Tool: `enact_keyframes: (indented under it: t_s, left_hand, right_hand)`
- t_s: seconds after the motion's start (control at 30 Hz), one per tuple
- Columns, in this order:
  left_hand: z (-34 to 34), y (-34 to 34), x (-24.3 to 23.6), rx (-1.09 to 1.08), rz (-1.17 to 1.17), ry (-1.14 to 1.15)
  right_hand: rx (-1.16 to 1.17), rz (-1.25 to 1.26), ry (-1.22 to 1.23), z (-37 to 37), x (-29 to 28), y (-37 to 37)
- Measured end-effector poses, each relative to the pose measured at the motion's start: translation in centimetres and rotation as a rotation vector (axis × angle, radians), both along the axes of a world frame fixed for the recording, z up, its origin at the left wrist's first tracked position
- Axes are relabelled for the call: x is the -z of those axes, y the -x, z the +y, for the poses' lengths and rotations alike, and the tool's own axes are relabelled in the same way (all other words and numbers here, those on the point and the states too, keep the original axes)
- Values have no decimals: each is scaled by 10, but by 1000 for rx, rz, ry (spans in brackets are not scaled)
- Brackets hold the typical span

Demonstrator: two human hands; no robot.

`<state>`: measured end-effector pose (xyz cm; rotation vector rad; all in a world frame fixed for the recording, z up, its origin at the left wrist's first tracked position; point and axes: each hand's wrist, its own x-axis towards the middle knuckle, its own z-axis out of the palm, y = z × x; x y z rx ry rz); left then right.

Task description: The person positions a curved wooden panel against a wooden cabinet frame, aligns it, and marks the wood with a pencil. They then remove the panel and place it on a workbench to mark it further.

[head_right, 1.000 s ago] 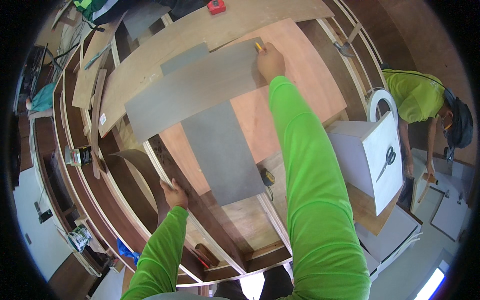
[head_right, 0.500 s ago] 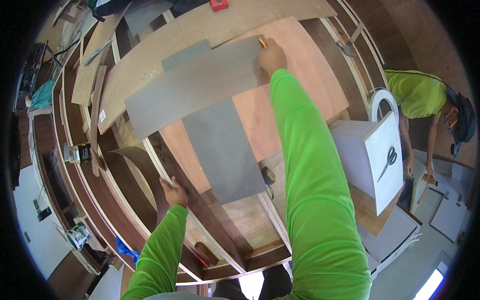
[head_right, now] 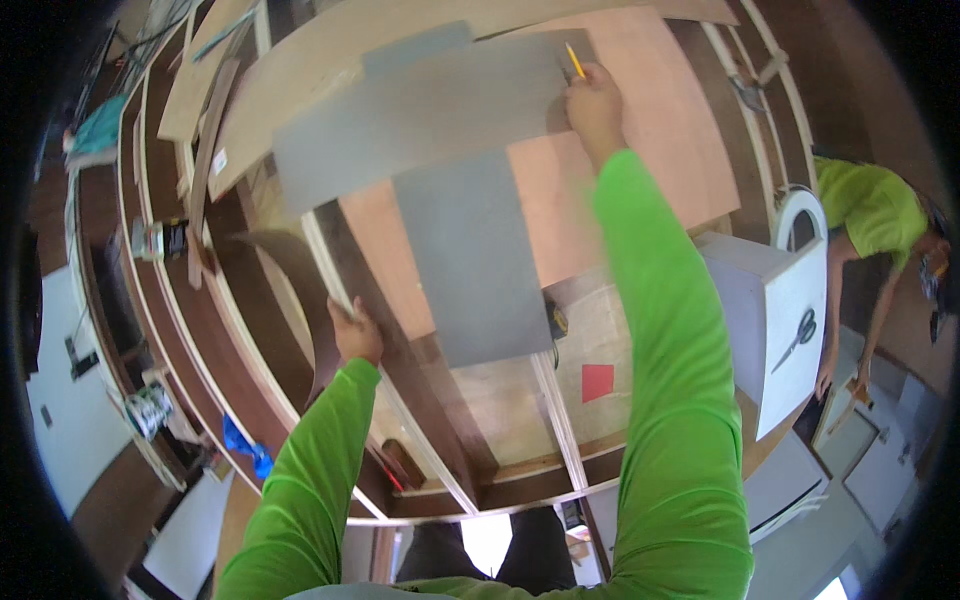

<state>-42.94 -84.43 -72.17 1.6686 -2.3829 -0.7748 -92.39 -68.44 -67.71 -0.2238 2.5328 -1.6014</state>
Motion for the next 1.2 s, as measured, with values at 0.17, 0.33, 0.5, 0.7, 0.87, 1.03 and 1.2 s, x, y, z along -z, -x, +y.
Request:
enact_keyframes:
  t_s: [0.17, 0.33, 0.5, 0.7, 0.87, 1.03, 1.2]
  left_hand:
    - [-5, -17, -4, -54, -44, 83]
    - [-1, 0, -28, -106, -37, -88]
    - [4, 8, -30, -117, -70, -149]
    - [1, -11, -8, -65, -7, 9]
    - [1, -2, -20, -81, -75, -120]
    - [-3, -15, -8, -37, 11, -8]
    - [4, -10, -16, -48, 80, 6]
  right_hand:
    - [82, -542, 530, -9, -39, -168]
    - [85, -894, 545, 32, -49, -332]
    - [-283, -1032, 137, 97, -57, -462]
    - [-144, -1310, 249, 172, -59, -547]
    - [-89, -1325, 138, 205, -64, -578]
    - [-186, -1060, -29, 206, -63, -596]
    - [70, -1133, 141, 227, -34, -613]
